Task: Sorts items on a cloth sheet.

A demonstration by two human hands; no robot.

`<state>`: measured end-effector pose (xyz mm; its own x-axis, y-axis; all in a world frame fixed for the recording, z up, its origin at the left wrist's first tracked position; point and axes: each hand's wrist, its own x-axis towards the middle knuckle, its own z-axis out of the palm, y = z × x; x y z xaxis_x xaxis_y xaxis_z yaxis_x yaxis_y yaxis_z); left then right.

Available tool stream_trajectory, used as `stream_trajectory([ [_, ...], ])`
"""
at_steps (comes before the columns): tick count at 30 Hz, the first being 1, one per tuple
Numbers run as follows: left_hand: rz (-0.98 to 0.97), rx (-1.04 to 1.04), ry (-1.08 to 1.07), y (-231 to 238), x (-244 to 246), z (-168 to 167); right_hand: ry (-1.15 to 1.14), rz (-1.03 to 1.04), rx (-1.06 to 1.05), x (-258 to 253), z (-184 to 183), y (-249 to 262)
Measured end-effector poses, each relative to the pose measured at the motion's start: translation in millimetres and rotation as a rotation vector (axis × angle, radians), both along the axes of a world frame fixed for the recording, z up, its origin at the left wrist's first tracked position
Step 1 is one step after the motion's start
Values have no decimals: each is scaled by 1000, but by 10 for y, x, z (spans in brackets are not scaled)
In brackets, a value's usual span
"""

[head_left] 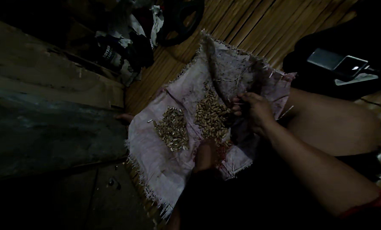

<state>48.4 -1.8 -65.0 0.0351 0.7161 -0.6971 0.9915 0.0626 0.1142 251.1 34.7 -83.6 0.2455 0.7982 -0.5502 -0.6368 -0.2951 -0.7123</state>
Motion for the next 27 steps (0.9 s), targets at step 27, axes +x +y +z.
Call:
stream_trajectory([
  [27, -347, 73, 57, -32, -478, -702, -899, 1675, 125, -751, -475, -443],
])
